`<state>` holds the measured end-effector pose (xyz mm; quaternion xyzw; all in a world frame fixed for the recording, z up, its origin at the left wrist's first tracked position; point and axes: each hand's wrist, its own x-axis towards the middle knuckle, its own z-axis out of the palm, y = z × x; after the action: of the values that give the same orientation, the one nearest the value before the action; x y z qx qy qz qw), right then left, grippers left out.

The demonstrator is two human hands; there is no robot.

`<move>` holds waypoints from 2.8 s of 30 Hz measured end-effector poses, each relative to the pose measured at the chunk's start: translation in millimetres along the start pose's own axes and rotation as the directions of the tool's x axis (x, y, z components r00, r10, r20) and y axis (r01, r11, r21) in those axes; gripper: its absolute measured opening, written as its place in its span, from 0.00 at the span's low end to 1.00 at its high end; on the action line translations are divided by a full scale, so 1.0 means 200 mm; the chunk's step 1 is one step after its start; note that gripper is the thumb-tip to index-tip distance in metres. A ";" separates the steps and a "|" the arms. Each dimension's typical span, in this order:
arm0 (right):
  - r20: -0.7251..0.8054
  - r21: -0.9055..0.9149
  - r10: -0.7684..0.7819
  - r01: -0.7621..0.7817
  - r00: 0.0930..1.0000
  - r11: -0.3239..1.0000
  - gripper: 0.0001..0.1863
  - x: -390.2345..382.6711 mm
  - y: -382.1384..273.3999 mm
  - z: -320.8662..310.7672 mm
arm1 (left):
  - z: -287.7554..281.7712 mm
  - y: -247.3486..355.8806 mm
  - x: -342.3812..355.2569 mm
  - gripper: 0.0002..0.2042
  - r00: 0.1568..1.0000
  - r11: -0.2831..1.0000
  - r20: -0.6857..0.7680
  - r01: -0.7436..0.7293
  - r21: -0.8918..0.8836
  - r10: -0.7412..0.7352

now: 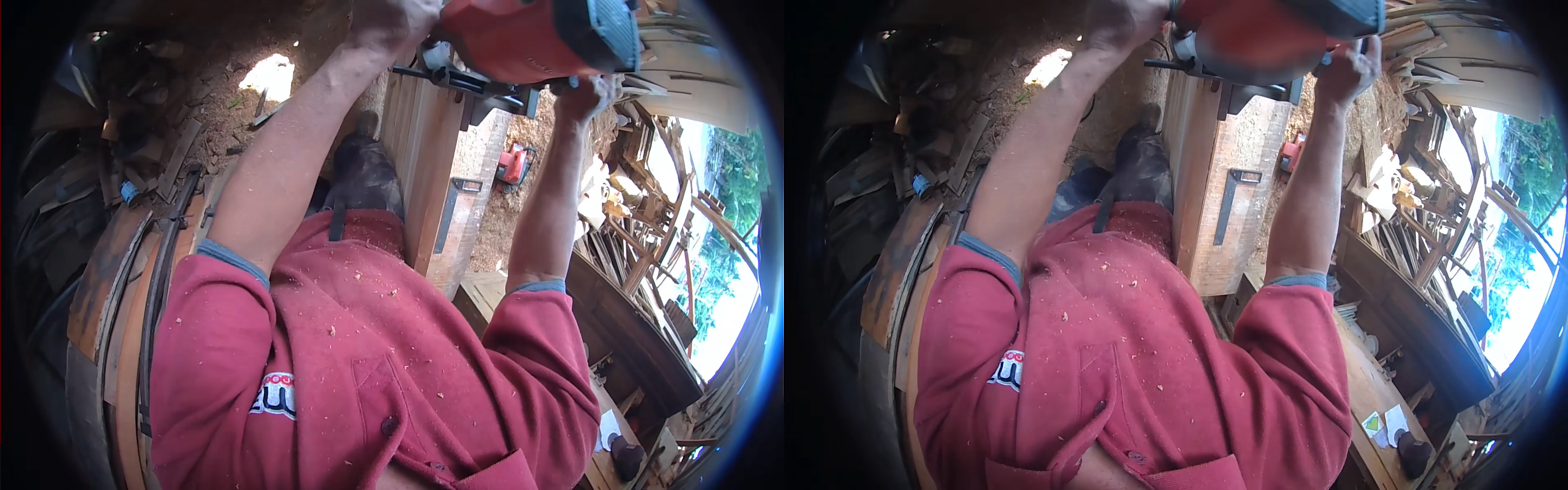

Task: The person uses a router to carve a groove into a piece of wood. They guide the tool along the length of the board, creating a precise recessed channel.

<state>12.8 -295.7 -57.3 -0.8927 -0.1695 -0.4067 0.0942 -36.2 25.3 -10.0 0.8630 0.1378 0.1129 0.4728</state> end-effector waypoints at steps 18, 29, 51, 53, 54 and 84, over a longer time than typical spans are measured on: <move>0.130 -0.007 0.040 -0.039 0.991 0.999 0.06 -0.01 0.03 -0.01 | -0.01 0.01 0.00 0.10 1.000 1.000 -0.017 -0.024 -0.018 0.024; 0.206 -0.036 -0.017 0.025 0.978 0.999 0.09 0.08 0.04 -0.04 | -0.03 0.04 0.02 0.11 0.997 0.998 -0.054 -0.060 -0.023 0.058; 0.231 -0.149 -0.129 0.166 0.964 0.975 0.10 0.07 0.07 -0.06 | -0.01 0.03 0.02 0.10 1.000 1.000 -0.028 -0.013 0.012 0.013; 0.131 -0.153 -0.165 0.184 0.978 0.971 0.12 0.01 0.05 0.03 | 0.10 -0.10 0.03 0.11 0.998 0.991 -0.047 -0.055 -0.124 0.049; -0.041 -0.075 -0.215 0.212 0.976 0.974 0.12 0.03 -0.03 0.09 | 0.24 -0.25 0.08 0.10 0.966 0.963 -0.229 -0.171 -0.208 0.122; 0.154 -0.157 -0.190 0.214 0.970 0.964 0.12 0.06 0.14 0.01 | 0.19 -0.12 0.12 0.09 0.951 0.946 -0.266 -0.221 -0.236 0.156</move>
<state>31.1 -317.7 -49.9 -0.9013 -0.2302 -0.3650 -0.0371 -4.6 15.4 -49.8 0.7815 0.0950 0.2805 0.5492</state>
